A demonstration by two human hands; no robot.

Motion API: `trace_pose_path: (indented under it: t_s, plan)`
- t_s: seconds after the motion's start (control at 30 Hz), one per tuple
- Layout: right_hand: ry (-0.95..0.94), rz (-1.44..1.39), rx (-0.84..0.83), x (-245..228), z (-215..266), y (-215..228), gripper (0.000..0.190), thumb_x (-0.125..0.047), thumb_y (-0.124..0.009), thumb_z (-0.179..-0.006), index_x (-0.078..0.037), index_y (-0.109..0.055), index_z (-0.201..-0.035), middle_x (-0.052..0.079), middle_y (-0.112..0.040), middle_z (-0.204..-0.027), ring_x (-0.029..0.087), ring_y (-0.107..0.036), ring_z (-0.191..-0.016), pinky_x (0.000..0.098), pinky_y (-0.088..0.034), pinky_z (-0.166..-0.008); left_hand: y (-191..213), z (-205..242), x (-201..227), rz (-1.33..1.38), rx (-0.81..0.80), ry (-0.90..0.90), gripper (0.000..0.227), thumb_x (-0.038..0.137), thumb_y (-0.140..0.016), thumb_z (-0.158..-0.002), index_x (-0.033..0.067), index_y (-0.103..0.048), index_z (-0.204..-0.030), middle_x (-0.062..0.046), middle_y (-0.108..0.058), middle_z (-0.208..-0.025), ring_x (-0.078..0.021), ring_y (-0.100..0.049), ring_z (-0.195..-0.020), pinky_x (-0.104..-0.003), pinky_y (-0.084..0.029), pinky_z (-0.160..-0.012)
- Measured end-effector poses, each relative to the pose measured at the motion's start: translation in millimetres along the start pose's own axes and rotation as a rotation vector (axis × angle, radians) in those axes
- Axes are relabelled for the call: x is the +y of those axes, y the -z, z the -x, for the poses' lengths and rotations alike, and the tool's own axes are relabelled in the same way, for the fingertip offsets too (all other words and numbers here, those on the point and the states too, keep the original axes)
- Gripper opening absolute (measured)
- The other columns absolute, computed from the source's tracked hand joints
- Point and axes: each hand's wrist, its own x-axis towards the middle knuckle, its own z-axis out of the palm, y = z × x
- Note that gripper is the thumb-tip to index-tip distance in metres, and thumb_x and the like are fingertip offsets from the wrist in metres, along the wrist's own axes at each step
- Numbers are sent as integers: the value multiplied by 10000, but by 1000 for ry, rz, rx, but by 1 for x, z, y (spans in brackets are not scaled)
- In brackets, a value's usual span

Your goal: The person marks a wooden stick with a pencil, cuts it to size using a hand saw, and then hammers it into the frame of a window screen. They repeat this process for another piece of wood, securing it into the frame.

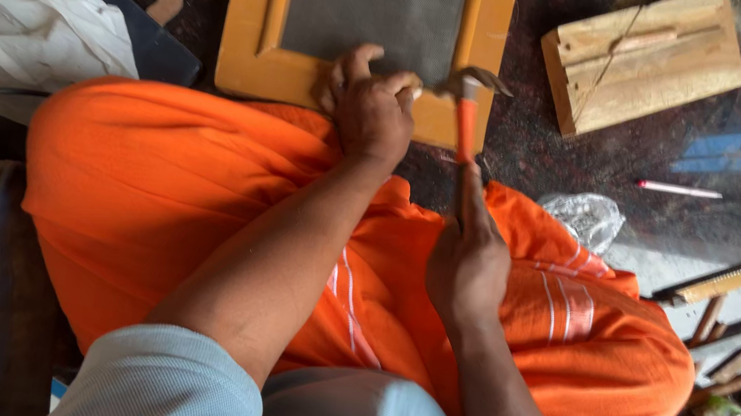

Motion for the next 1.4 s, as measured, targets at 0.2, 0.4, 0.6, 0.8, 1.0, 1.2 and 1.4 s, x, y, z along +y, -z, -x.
trace_pose_path:
  t_s: [0.2, 0.4, 0.6, 0.8, 1.0, 1.2, 1.4]
  plan:
    - [-353, -207, 41, 20, -7, 11, 189, -94, -651, -1007, -2, -629, -1171, 135, -722, -871, 217, -677, -713, 363, -543, -662, 3, 0, -8, 41, 33, -69, 152, 273, -838, -785, 280, -823, -936, -9, -544, -1338, -293, -411, -1343, -596, -222, -1137]
    - [-331, -323, 164, 51, -64, -21, 387, -150, -860, -865, -1, -554, -1050, 55, -616, -804, 155, -587, -677, 311, -518, -609, 4, 1, -22, 37, 59, -156, 274, 280, -858, -820, 236, -802, -1084, 20, -578, -1340, -278, -471, -1328, -546, -301, -1177]
    - [-311, -226, 123, 61, -106, -57, 513, -192, -883, -813, -28, -509, -1124, 66, -622, -828, 170, -614, -684, 336, -539, -621, 2, -3, -17, -10, 44, -117, 249, 363, -882, -764, 205, -788, -932, -8, -568, -1264, -286, -470, -1294, -572, -285, -1116]
    - [-366, -156, 93, 64, -124, -76, 555, -261, -892, -800, -32, -514, -1137, 110, -713, -928, 255, -724, -816, 389, -573, -737, 2, -6, -17, -13, 67, -123, 217, 371, -880, -767, 211, -776, -870, 2, -572, -1249, -277, -489, -1273, -565, -294, -1117]
    - [-390, -49, 39, 64, -128, -78, 536, -243, -858, -836, -29, -501, -1173, 165, -728, -992, 301, -746, -878, 407, -586, -786, -1, -9, -21, -31, 47, -134, 269, 382, -895, -737, 189, -785, -889, -22, -571, -1240, -293, -483, -1262, -594, -296, -1119]
    - [-403, -60, 38, 58, -127, -77, 505, -244, -841, -841, -42, -502, -1156, 136, -740, -948, 280, -759, -840, 396, -597, -766, 5, -9, -28, 60, 5, -198, 326, 195, -842, -814, 146, -751, -1124, -17, -579, -1319, -285, -501, -1330, -485, -398, -1168]
    - [-388, -35, 37, 60, -125, -76, 510, -244, -842, -843, -38, -496, -1157, 129, -728, -918, 279, -752, -816, 401, -591, -751, 17, -13, -18, 3, -18, -178, 160, 180, -846, -776, 166, -797, -928, -21, -628, -1226, -294, -545, -1210, -489, -435, -1049]
